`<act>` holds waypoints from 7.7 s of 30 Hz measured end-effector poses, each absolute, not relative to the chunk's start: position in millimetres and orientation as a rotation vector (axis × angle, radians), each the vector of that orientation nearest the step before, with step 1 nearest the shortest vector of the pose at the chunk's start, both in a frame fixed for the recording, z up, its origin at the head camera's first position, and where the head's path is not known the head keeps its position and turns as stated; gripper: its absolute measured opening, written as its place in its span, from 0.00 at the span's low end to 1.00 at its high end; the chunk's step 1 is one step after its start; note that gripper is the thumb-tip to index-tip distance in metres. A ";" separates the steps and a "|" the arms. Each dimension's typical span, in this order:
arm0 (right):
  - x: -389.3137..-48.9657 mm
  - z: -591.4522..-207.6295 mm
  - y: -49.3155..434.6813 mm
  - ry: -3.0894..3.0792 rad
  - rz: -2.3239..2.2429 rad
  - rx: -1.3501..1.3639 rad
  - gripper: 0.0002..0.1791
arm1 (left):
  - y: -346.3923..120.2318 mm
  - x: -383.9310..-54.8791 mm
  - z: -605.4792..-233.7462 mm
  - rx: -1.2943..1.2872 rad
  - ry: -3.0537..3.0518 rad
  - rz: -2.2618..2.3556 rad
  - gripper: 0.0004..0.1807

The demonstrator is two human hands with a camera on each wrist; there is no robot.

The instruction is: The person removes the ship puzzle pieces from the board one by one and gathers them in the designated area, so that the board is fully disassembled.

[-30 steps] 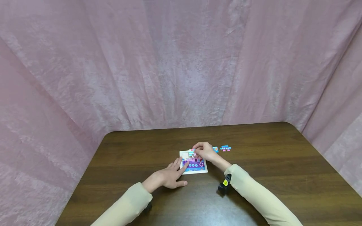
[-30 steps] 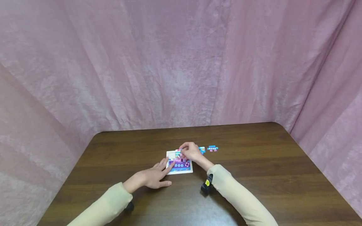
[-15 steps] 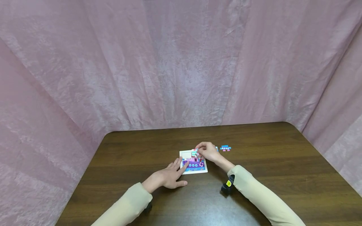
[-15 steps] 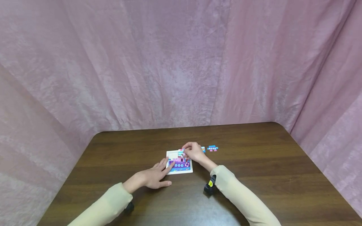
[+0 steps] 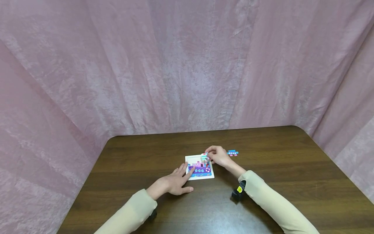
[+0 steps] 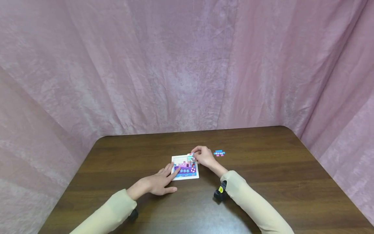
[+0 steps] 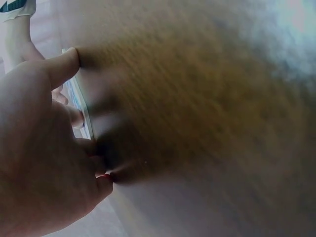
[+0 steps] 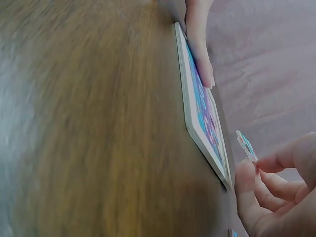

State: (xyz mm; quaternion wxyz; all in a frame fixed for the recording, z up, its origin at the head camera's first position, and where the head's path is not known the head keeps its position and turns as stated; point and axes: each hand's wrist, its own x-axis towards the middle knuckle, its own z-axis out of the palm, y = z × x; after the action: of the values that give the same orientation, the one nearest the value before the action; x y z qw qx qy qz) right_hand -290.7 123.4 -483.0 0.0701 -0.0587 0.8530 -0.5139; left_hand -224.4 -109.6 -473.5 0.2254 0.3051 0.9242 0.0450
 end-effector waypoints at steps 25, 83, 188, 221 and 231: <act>-290.6 -481.0 162.5 2.523 -1.600 -0.120 0.12 | -110.4 -222.3 -475.8 0.857 2.561 0.126 0.44; -303.2 -483.3 251.5 2.910 -1.257 0.107 0.13 | -110.5 -221.0 -476.3 0.849 2.563 0.143 0.44; -273.1 -482.2 160.6 2.840 -0.928 -0.942 0.05 | -102.9 -225.4 -470.5 0.802 2.573 0.225 0.46; -276.9 -477.7 140.8 2.750 -0.836 -0.843 0.14 | -91.3 -219.3 -473.1 1.001 2.576 0.113 0.39; -276.3 -479.7 143.5 2.740 -0.861 -0.829 0.14 | -85.9 -216.4 -471.7 1.050 2.573 0.083 0.35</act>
State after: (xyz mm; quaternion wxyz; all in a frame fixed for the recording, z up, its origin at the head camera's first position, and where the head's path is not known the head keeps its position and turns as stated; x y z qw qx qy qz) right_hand -276.3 143.5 -479.7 0.0760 -0.2765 0.9140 -0.2871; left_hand -216.4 -85.9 -471.7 0.1798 0.3715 0.9104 0.0294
